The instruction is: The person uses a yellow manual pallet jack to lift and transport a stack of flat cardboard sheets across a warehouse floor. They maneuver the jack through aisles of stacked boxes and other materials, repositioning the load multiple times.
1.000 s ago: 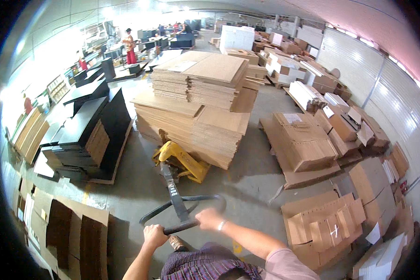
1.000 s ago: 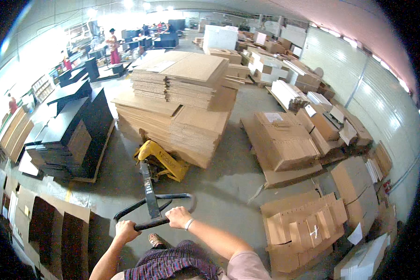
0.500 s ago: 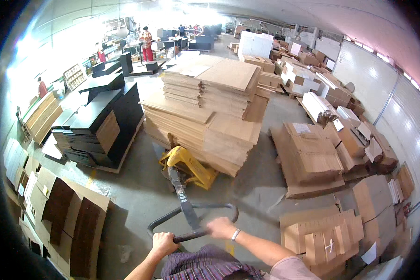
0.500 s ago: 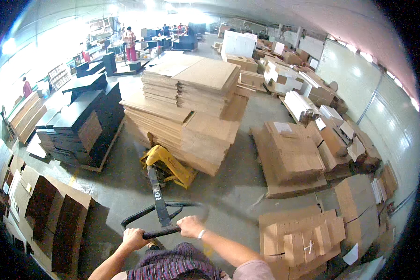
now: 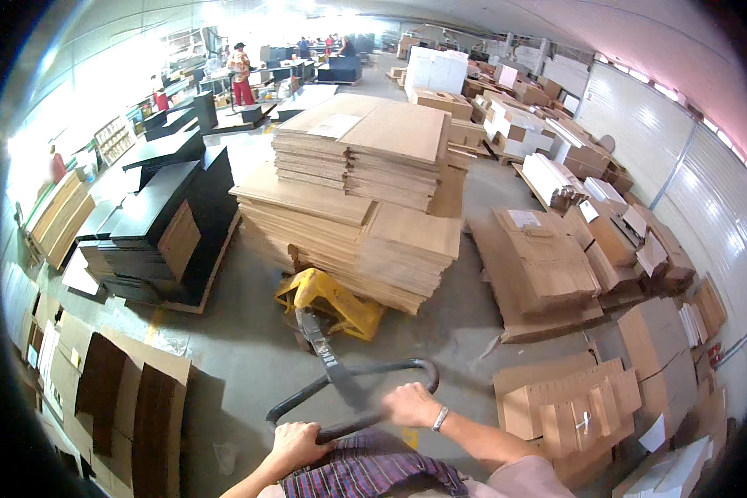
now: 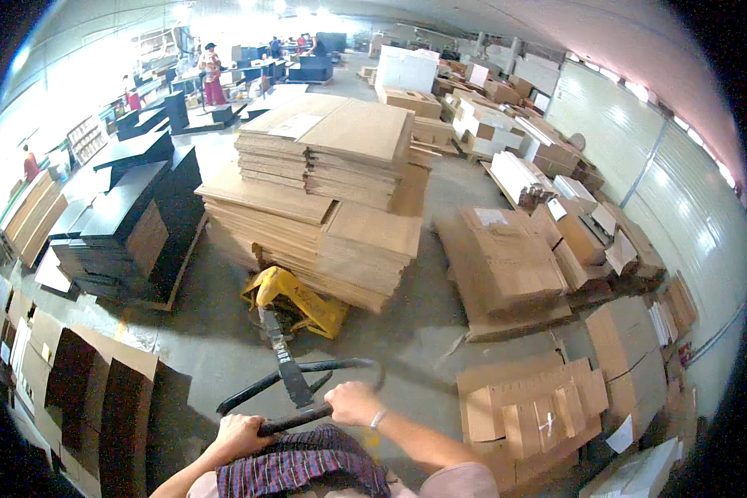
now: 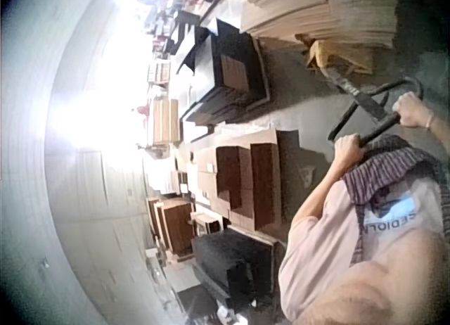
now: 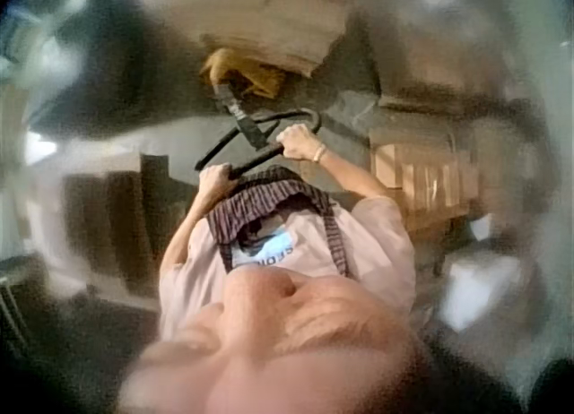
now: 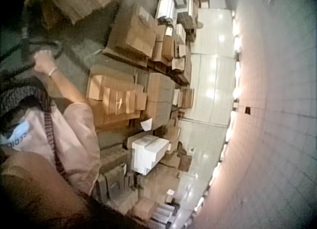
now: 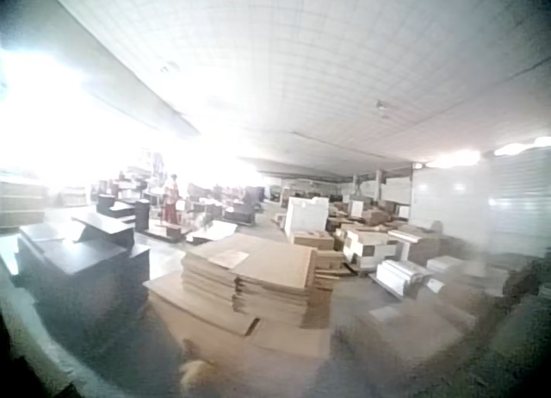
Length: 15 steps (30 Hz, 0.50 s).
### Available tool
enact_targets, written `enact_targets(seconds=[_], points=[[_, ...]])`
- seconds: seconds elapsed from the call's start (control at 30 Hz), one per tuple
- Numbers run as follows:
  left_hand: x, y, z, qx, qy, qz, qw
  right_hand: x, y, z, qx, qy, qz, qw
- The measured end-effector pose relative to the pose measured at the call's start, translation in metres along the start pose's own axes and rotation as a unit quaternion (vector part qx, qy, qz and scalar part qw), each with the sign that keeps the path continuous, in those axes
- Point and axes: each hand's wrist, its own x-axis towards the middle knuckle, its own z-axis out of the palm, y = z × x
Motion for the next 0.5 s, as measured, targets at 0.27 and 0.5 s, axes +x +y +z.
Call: enact_targets(seconds=[0.27,0.5], points=[[0.017,-0.012,-0.072,-0.037,0.106,0.015,0.994,0.041,0.009,-0.069,0.014,0.047,-0.006,0.999],[0.066,-0.05,-0.117,-0.005,0.321,0.052,0.946,0.093,0.04,-0.126,-0.016,0.266,-0.037,0.963]])
